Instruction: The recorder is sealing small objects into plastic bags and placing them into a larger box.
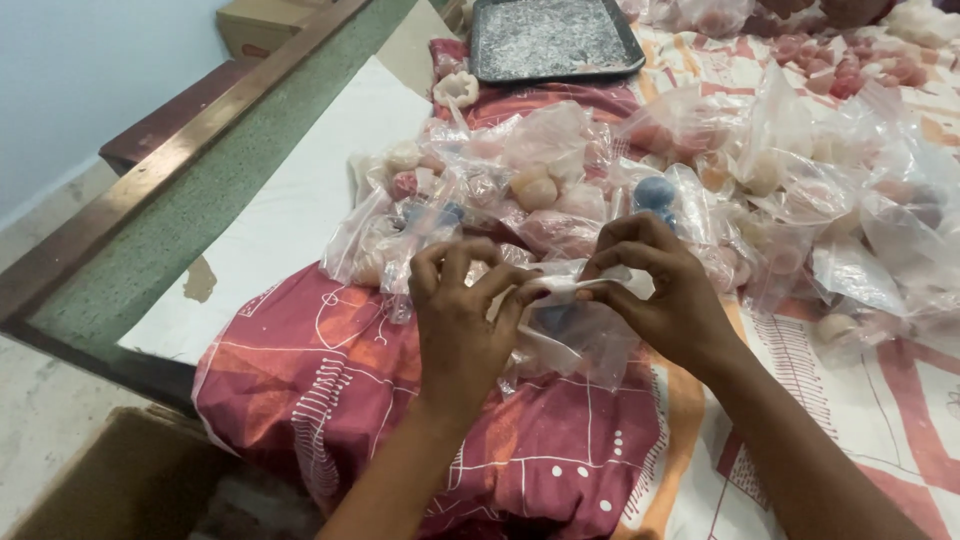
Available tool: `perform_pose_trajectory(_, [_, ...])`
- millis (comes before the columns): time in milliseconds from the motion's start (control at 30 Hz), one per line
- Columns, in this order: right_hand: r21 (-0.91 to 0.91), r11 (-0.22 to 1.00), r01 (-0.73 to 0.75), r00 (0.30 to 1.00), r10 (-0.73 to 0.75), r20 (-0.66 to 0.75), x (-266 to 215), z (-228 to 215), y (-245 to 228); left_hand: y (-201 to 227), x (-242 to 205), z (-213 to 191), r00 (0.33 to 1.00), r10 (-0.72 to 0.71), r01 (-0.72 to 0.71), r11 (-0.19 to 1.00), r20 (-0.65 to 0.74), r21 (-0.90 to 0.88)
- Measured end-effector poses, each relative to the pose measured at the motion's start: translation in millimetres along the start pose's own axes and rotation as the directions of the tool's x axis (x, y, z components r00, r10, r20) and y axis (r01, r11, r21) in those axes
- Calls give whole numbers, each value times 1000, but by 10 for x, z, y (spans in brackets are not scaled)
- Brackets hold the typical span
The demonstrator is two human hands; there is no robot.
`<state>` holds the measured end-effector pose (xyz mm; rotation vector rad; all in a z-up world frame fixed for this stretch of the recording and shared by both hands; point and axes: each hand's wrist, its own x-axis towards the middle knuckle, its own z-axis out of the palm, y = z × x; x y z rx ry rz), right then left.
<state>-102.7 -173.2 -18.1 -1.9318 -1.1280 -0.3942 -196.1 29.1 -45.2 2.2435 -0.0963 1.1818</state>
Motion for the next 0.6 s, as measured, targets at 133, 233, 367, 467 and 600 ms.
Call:
perform_pose_trajectory(133, [-217, 971, 104, 995, -102, 20, 57, -71, -156, 28, -2, -18, 996, -82, 82, 997, 31, 10])
perform_pose_trajectory(233, [-252, 963, 97, 995, -84, 63, 78, -64, -191, 18, -5, -15, 992, -123, 123, 992, 35, -1])
perform_pose_trajectory(367, [-227, 974, 22, 997, -5, 77, 70, -6, -112, -23, 16, 17, 977, -206, 206, 979, 49, -5])
perform_pose_trajectory(467, [-80, 987, -139, 988, 144, 55, 57, 29, -84, -78, 10, 72, 929, -357, 359, 933, 102, -7])
perform_pose_trajectory(600, [-78, 993, -89, 991, 96, 89, 49, 53, -30, -113, 22, 126, 877, -436, 430, 900, 199, 77])
